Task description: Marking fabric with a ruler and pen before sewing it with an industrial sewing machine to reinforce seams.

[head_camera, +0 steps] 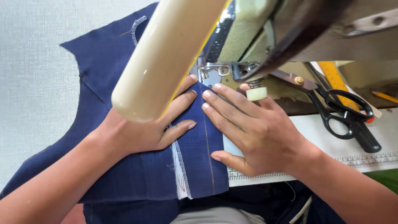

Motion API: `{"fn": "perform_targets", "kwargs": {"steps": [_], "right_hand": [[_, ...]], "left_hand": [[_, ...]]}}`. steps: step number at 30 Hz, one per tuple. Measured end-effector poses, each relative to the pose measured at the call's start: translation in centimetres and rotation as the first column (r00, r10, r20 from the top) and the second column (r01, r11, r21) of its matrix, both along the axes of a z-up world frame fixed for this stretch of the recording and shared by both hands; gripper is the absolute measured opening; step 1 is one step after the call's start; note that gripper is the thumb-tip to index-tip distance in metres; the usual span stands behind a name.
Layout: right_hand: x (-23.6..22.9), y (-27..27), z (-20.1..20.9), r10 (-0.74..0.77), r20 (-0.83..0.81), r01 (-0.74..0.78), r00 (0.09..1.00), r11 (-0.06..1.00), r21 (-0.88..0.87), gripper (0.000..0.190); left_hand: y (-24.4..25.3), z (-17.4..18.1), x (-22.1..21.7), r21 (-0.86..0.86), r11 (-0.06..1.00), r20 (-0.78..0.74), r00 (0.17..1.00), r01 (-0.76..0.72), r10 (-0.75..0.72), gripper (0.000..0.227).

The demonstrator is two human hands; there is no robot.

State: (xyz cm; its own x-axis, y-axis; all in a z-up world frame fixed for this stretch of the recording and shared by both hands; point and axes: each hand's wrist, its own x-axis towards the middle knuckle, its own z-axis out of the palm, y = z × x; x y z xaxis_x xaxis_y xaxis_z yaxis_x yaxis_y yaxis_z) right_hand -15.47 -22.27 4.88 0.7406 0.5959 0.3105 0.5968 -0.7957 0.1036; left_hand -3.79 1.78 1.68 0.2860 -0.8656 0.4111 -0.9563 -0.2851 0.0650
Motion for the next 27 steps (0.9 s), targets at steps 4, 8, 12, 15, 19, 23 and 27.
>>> {"fn": "perform_targets", "kwargs": {"steps": [4, 8, 12, 15, 19, 23, 27], "right_hand": [[-0.6, -0.3, -0.6, -0.078, 0.007, 0.078, 0.997, 0.997, -0.016, 0.072], [-0.6, -0.3, -0.5, -0.113, -0.016, 0.113, 0.994, 0.994, -0.002, 0.073], [-0.4, -0.4, -0.5, -0.141, -0.049, 0.140, 0.989, 0.990, -0.017, 0.080], [-0.1, -0.5, -0.5, -0.143, -0.052, 0.142, 0.988, 0.990, -0.019, 0.083], [0.1, -0.8, -0.9, -0.181, -0.072, 0.180, 0.981, 0.983, -0.019, 0.090], [0.3, -1.0, -0.9, -0.159, -0.089, 0.163, 0.983, 0.986, 0.034, 0.088], [0.3, -0.9, -0.9, -0.176, -0.090, 0.179, 0.980, 0.983, 0.030, 0.087]], "left_hand": [[-0.1, -0.5, 0.2, 0.110, 0.994, 0.010, 1.000, -0.001, 0.000, 0.056], [0.7, -1.2, 0.5, 0.087, 0.993, -0.032, 0.997, 0.075, -0.073, 0.060], [1.9, -1.7, 0.6, 0.106, 0.991, -0.042, 0.996, 0.087, -0.083, 0.060], [1.3, -1.5, 1.5, 0.128, 0.988, -0.039, 0.996, 0.085, -0.080, 0.060], [1.0, -1.0, 2.0, 0.150, 0.985, -0.026, 0.996, 0.086, -0.083, 0.059], [0.8, -1.0, 2.5, 0.152, 0.984, -0.023, 0.996, 0.092, -0.090, 0.059], [0.4, -1.0, 2.9, 0.169, 0.982, -0.030, 0.996, 0.088, -0.084, 0.059]]}}
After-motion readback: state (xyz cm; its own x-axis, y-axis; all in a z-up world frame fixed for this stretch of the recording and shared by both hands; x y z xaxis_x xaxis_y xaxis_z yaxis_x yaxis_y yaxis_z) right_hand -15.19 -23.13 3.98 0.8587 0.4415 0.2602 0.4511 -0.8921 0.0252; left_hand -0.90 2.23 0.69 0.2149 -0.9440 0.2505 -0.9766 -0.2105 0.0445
